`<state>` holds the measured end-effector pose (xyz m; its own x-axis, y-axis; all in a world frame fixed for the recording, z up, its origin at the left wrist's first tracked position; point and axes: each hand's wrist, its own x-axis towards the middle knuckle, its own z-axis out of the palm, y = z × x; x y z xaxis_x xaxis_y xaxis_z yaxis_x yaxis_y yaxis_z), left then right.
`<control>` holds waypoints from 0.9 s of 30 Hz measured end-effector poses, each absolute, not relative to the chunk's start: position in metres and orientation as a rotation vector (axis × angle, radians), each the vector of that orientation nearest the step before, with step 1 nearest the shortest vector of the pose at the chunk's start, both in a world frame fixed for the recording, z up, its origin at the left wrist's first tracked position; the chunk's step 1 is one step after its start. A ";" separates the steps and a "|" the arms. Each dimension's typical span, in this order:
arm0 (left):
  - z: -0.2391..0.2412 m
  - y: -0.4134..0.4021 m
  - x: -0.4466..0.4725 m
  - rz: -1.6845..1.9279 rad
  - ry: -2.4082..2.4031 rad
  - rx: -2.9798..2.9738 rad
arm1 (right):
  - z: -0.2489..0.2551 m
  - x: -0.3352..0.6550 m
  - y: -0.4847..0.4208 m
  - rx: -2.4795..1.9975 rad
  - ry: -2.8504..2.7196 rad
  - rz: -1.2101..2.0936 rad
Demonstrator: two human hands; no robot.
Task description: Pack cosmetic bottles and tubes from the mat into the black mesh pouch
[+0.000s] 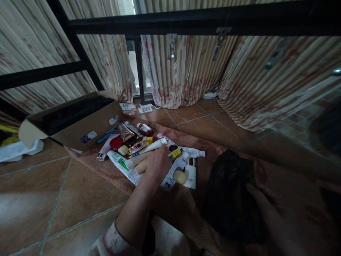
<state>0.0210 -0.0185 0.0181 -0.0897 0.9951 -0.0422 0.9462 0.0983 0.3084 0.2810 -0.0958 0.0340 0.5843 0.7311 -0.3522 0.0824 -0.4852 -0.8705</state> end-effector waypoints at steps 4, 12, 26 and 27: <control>0.019 -0.017 0.021 0.319 2.139 1.924 | 0.035 0.282 -0.094 -1.945 -0.625 0.929; 0.028 -0.011 0.013 0.735 1.987 1.788 | 0.029 0.285 -0.096 -1.855 -0.651 0.942; 0.018 -0.013 0.044 1.228 1.208 1.003 | 0.019 0.287 -0.096 -1.705 -0.673 0.983; 0.019 -0.015 0.048 1.243 1.198 0.975 | 0.020 0.287 -0.096 -1.712 -0.671 0.981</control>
